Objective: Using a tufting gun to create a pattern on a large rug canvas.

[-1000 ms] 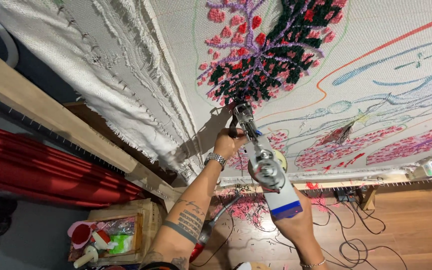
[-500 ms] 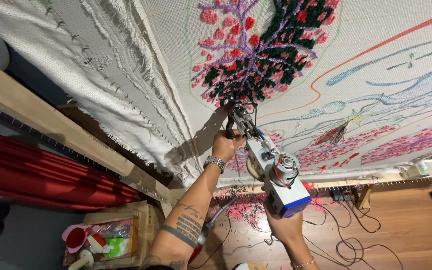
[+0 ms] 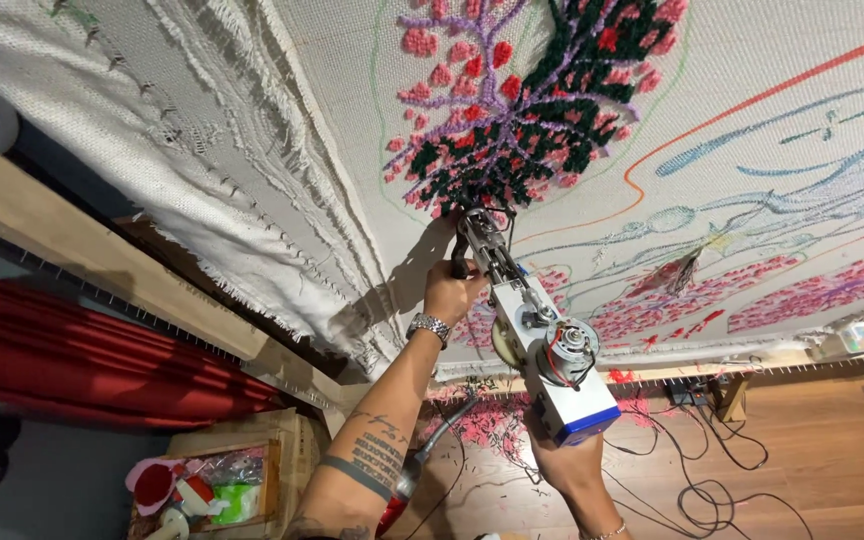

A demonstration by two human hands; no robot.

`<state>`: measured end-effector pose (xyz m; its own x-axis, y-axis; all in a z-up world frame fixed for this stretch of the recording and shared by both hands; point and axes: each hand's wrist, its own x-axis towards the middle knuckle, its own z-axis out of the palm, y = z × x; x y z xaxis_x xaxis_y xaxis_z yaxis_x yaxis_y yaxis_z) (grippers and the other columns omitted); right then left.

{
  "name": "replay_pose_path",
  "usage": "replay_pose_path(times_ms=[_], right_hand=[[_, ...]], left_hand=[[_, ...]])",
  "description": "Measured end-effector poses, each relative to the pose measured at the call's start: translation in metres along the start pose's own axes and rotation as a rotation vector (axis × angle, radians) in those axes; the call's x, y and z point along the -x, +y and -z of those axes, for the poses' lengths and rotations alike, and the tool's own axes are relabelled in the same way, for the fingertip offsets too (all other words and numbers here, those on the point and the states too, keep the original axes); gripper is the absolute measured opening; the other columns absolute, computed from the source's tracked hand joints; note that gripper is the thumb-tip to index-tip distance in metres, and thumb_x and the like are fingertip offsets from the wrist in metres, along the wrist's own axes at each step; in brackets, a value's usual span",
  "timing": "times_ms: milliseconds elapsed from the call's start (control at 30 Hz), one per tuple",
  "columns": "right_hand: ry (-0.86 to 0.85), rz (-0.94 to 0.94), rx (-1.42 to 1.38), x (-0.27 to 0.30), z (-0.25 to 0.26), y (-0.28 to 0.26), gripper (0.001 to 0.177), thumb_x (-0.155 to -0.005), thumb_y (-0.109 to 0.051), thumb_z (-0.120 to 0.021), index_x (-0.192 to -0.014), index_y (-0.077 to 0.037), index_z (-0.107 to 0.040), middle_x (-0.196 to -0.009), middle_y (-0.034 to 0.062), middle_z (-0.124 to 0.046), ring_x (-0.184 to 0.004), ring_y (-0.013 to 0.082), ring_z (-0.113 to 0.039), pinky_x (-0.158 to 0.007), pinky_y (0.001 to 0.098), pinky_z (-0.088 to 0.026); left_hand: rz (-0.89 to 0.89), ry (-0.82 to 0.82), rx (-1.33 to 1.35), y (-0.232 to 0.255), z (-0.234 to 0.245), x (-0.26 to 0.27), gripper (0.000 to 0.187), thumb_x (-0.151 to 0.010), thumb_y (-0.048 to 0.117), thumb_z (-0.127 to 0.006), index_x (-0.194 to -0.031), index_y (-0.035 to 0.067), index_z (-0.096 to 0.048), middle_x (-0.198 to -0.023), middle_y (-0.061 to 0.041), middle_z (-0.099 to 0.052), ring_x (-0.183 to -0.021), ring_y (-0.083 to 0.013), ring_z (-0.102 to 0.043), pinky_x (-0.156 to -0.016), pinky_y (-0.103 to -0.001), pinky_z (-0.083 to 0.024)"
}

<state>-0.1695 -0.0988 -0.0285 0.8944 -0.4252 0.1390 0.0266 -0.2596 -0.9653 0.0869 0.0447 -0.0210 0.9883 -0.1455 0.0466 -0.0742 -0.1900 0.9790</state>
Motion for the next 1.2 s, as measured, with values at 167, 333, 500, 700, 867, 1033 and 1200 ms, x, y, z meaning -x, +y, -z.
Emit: replay_pose_path(times_ms=[167, 333, 500, 700, 867, 1033, 1200], right_hand=[[-0.019, 0.014, -0.057, 0.001, -0.001, -0.005, 0.036, -0.078, -0.007, -0.077, -0.112, -0.001, -0.069, -0.100, 0.0076, -0.075, -0.084, 0.0161, -0.071, -0.074, 0.0305, -0.057], [-0.008, -0.006, -0.055, 0.003, -0.003, 0.003, 0.037, -0.077, -0.007, -0.078, -0.113, -0.001, -0.070, -0.099, 0.0085, -0.076, -0.083, 0.0160, -0.071, -0.074, 0.0302, -0.057], [-0.011, 0.029, -0.124, 0.005, -0.003, -0.009, 0.039, -0.077, -0.004, -0.076, -0.116, 0.000, -0.069, -0.105, 0.0078, -0.076, -0.087, 0.0153, -0.071, -0.077, 0.0297, -0.057], [0.034, 0.096, -0.066, 0.008, 0.000, 0.003, 0.038, -0.076, -0.003, -0.078, -0.112, 0.001, -0.069, -0.101, 0.0084, -0.076, -0.086, 0.0162, -0.072, -0.076, 0.0296, -0.057], [0.036, 0.047, -0.090, 0.014, 0.015, 0.009, 0.035, -0.076, -0.002, -0.079, -0.108, 0.002, -0.067, -0.093, 0.0099, -0.073, -0.078, 0.0169, -0.070, -0.070, 0.0306, -0.056], [-0.030, -0.040, -0.207, 0.014, 0.053, 0.016, 0.034, -0.074, 0.001, -0.077, -0.107, 0.002, -0.066, -0.087, 0.0102, -0.071, -0.072, 0.0168, -0.069, -0.064, 0.0305, -0.057], [-0.099, -0.109, -0.235, 0.019, 0.093, 0.015, 0.027, -0.077, 0.007, -0.073, -0.103, 0.004, -0.066, -0.081, 0.0101, -0.070, -0.067, 0.0177, -0.066, -0.058, 0.0314, -0.053]], left_hand=[[-0.089, 0.030, 0.024, -0.016, -0.003, -0.007, 0.021, -0.079, 0.009, -0.084, -0.089, -0.003, -0.070, -0.067, -0.008, -0.069, -0.054, -0.0141, -0.063, -0.048, -0.030, -0.049], [-0.035, 0.027, -0.121, 0.004, 0.003, -0.003, 0.023, -0.082, 0.017, -0.083, -0.091, -0.003, -0.074, -0.065, -0.014, -0.072, -0.053, -0.0172, -0.067, -0.052, -0.031, -0.052], [-0.435, 0.045, -0.143, -0.023, 0.004, -0.012, 0.023, -0.083, 0.019, -0.083, -0.092, -0.001, -0.077, -0.078, -0.011, -0.076, -0.068, -0.0151, -0.073, -0.063, -0.029, -0.057], [-0.136, 0.005, -0.090, 0.011, 0.007, 0.002, 0.019, -0.082, 0.017, -0.079, -0.088, -0.001, -0.075, -0.070, -0.011, -0.074, -0.056, -0.0162, -0.067, -0.055, -0.031, -0.052], [-0.260, -0.088, 0.087, -0.046, -0.010, -0.011, 0.021, -0.085, 0.016, -0.079, -0.094, 0.003, -0.066, -0.080, -0.002, -0.071, -0.070, -0.0113, -0.068, -0.058, -0.029, -0.054], [0.124, -0.269, 0.188, 0.000, -0.017, 0.015, 0.035, -0.081, 0.018, -0.084, -0.093, 0.012, -0.051, -0.065, 0.002, -0.062, -0.053, -0.0147, -0.061, -0.044, -0.032, -0.043], [0.149, -0.508, 0.184, 0.008, -0.025, 0.034, 0.024, -0.092, 0.024, -0.077, -0.086, 0.004, -0.063, -0.058, 0.000, -0.056, -0.045, -0.0102, -0.049, -0.041, -0.031, -0.038]])
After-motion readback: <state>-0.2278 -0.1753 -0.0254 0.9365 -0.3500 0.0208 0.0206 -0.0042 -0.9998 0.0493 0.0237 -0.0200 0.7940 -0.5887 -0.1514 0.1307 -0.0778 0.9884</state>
